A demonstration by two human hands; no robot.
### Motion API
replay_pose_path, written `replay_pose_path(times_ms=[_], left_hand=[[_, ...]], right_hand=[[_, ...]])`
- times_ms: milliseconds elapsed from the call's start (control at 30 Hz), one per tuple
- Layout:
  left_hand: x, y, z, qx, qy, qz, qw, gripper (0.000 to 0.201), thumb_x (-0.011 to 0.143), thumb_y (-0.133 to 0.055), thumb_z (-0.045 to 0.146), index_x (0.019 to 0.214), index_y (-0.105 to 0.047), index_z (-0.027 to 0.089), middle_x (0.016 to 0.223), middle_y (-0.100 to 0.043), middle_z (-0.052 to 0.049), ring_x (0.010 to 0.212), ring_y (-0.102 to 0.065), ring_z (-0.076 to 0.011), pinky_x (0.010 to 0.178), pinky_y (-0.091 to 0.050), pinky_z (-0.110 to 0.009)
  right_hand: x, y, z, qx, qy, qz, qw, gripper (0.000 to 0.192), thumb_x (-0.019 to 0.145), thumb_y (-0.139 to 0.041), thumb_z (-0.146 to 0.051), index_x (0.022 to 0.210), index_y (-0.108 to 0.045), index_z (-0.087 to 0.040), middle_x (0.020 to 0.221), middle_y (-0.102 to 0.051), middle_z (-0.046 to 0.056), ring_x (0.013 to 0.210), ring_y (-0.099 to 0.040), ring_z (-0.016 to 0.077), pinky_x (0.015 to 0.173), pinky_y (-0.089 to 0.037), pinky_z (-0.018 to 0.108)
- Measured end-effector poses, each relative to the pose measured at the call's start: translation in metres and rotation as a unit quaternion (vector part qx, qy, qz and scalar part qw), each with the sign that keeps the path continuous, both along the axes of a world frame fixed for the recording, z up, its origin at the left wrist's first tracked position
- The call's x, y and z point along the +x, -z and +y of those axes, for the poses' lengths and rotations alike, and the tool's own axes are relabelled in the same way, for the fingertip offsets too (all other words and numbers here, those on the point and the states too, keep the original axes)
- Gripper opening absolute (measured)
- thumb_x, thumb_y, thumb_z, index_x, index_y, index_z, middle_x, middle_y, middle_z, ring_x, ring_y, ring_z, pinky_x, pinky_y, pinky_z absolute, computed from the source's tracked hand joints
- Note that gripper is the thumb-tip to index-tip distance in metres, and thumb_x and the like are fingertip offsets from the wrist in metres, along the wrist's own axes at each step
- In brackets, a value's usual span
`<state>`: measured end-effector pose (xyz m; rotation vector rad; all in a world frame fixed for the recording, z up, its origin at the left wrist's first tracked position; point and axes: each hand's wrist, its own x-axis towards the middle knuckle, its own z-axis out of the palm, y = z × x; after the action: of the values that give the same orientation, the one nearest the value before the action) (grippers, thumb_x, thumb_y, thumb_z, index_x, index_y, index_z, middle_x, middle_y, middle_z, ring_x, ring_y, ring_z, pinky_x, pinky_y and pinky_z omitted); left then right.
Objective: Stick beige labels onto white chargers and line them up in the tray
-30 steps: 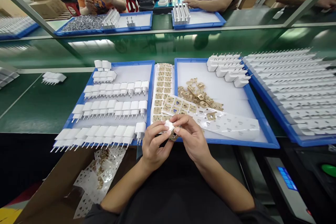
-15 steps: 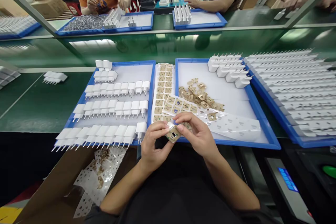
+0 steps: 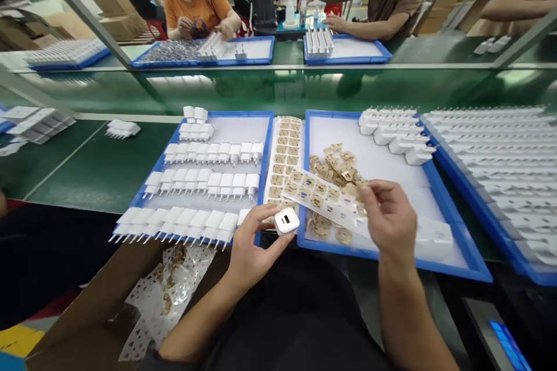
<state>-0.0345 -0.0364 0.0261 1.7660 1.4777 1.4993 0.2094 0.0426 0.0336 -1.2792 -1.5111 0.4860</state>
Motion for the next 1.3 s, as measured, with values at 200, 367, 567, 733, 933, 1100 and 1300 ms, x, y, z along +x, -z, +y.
replay_pose_path(times_ms=[200, 367, 567, 733, 933, 1100, 1300], left_hand=[[-0.069, -0.037, 0.046, -0.028, -0.047, 0.180, 0.982, 0.048, 0.085, -0.075, 0.038, 0.127, -0.059, 0.021, 0.102, -0.073, -0.006, 0.080, -0.071, -0.0186, 0.067, -0.061, -0.030], [-0.150, -0.059, 0.157, -0.182, -0.161, 0.280, 0.929, 0.059, 0.083, -0.075, 0.041, 0.135, -0.054, 0.022, 0.113, -0.072, -0.006, 0.094, -0.070, -0.0221, 0.081, -0.055, -0.032], [-0.205, -0.054, 0.271, -0.218, -0.252, 0.300, 0.894, 0.047, 0.085, -0.072, 0.029, 0.128, -0.059, 0.015, 0.123, -0.068, -0.012, 0.111, -0.065, -0.0269, 0.095, -0.049, -0.035], [-0.221, -0.032, 0.313, -0.257, -0.283, 0.308, 0.871, 0.040, 0.094, -0.067, 0.035, 0.128, -0.059, 0.016, 0.126, -0.065, -0.011, 0.114, -0.064, -0.0254, 0.097, -0.054, -0.045], [-0.233, -0.008, 0.332, -0.297, -0.312, 0.315, 0.846, 0.038, 0.097, -0.064, 0.036, 0.129, -0.059, 0.016, 0.129, -0.062, -0.011, 0.111, -0.065, -0.0247, 0.093, -0.057, -0.046], [-0.235, -0.002, 0.339, -0.308, -0.335, 0.320, 0.831, 0.040, 0.097, -0.064, 0.036, 0.130, -0.058, 0.016, 0.131, -0.061, -0.011, 0.112, -0.064, -0.0249, 0.093, -0.057, -0.046], [-0.227, -0.007, 0.333, -0.295, -0.355, 0.326, 0.825, 0.046, 0.091, -0.070, 0.036, 0.129, -0.057, 0.014, 0.134, -0.058, -0.015, 0.118, -0.061, -0.0280, 0.097, -0.054, -0.045]], right_hand=[[0.035, 0.037, 0.042, -0.046, 0.095, -0.189, 0.976, 0.043, 0.093, -0.052, -0.043, 0.128, -0.063, -0.020, 0.111, -0.074, 0.013, 0.091, -0.070, 0.0284, 0.079, -0.057, 0.044], [0.036, 0.048, 0.041, -0.034, 0.037, -0.183, 0.982, 0.035, 0.092, -0.051, -0.046, 0.108, -0.071, -0.022, 0.104, -0.076, 0.011, 0.081, -0.071, 0.0257, 0.076, -0.058, 0.042], [0.037, 0.046, 0.042, -0.042, 0.020, -0.186, 0.982, 0.036, 0.090, -0.051, -0.051, 0.096, -0.073, -0.023, 0.096, -0.078, 0.007, 0.071, -0.072, 0.0236, 0.065, -0.060, 0.038], [0.040, 0.051, 0.044, -0.050, -0.005, -0.190, 0.981, 0.036, 0.090, -0.051, -0.051, 0.095, -0.074, -0.024, 0.095, -0.079, 0.005, 0.074, -0.074, 0.0229, 0.059, -0.060, 0.033], [0.040, 0.052, 0.045, -0.020, -0.018, -0.213, 0.977, 0.033, 0.093, -0.051, -0.049, 0.095, -0.074, -0.025, 0.093, -0.080, 0.004, 0.079, -0.076, 0.0239, 0.060, -0.061, 0.033], [0.042, 0.055, 0.047, -0.010, -0.037, -0.233, 0.972, 0.031, 0.096, -0.050, -0.047, 0.098, -0.072, -0.026, 0.093, -0.079, 0.003, 0.079, -0.075, 0.0231, 0.061, -0.061, 0.032], [0.039, 0.052, 0.044, 0.013, -0.038, -0.237, 0.971, 0.023, 0.099, -0.051, -0.038, 0.100, -0.070, -0.025, 0.094, -0.078, 0.004, 0.082, -0.074, 0.0230, 0.067, -0.061, 0.033]])
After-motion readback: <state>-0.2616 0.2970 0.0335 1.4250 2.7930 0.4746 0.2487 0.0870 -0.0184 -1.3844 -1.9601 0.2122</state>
